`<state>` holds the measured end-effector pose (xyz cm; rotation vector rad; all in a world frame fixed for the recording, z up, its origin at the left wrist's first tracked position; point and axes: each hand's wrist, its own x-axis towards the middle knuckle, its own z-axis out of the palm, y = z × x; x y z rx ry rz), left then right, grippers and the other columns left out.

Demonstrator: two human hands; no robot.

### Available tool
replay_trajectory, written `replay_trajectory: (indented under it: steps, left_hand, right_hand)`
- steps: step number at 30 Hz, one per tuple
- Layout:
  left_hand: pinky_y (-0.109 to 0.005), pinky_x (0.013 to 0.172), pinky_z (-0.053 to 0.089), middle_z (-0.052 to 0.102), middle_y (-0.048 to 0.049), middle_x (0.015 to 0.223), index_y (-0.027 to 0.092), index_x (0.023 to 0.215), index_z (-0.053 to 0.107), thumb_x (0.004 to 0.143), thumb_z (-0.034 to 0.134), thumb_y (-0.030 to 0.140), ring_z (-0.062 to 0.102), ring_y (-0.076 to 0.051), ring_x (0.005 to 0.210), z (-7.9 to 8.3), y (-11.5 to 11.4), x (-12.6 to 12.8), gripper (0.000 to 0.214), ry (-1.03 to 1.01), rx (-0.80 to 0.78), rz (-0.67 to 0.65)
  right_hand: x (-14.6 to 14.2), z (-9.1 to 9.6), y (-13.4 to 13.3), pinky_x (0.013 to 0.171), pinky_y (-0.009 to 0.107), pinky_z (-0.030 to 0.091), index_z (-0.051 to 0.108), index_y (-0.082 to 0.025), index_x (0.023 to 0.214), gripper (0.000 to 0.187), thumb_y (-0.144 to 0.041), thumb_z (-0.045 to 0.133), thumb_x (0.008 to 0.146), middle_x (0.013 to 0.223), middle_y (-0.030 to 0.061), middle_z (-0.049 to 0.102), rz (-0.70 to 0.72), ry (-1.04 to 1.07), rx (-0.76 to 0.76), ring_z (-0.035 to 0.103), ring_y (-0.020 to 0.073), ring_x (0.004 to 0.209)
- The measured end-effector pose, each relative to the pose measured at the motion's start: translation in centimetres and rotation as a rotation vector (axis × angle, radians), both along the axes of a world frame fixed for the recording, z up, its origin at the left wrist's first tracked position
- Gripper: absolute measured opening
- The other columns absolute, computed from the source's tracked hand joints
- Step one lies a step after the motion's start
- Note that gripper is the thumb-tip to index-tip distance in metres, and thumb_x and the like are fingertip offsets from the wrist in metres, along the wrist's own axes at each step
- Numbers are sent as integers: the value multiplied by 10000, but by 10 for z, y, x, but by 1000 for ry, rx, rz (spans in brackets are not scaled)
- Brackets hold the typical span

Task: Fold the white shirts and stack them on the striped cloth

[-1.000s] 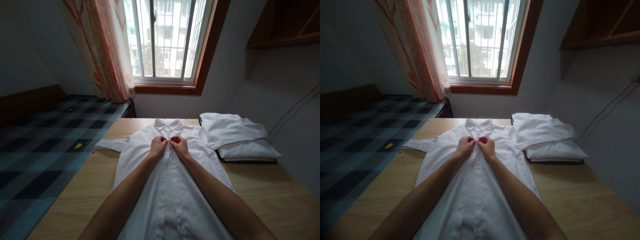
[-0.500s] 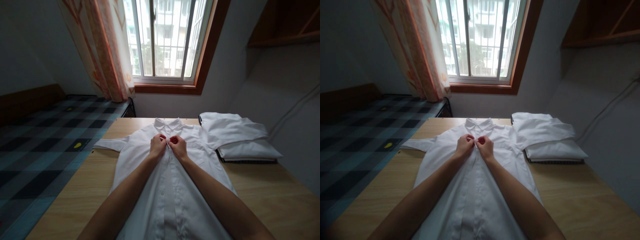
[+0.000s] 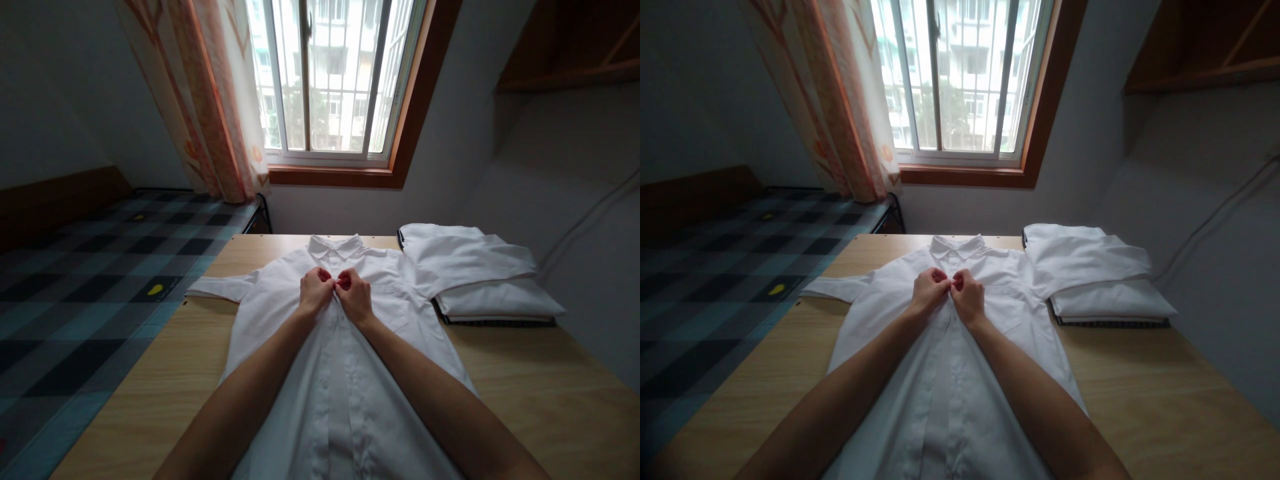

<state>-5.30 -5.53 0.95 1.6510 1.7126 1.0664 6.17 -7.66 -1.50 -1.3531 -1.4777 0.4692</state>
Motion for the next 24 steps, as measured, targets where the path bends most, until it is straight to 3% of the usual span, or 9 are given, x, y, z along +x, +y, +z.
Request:
replay_trajectory:
  steps: [14, 24]
  left_hand:
    - [-220, 561, 466, 666, -1, 612, 162, 692, 620, 648, 730, 184, 617, -124, 560, -17, 17, -7, 120, -248, -32, -44]
    - [-210, 534, 461, 671, 1, 601, 173, 710, 615, 663, 728, 208, 629, -128, 556, -14, 14, -6, 128, -249, -23, -25]
  right_hand:
    - [-2, -4, 1, 721, 309, 509, 548, -233, 875, 129, -213, 582, 752, 759, 3, 679, 8, 11, 47, 656, 187, 680]
    - [-1, -6, 2, 724, 315, 524, 549, -240, 867, 128, -230, 593, 747, 769, 5, 695, 28, 51, 39, 668, 185, 675]
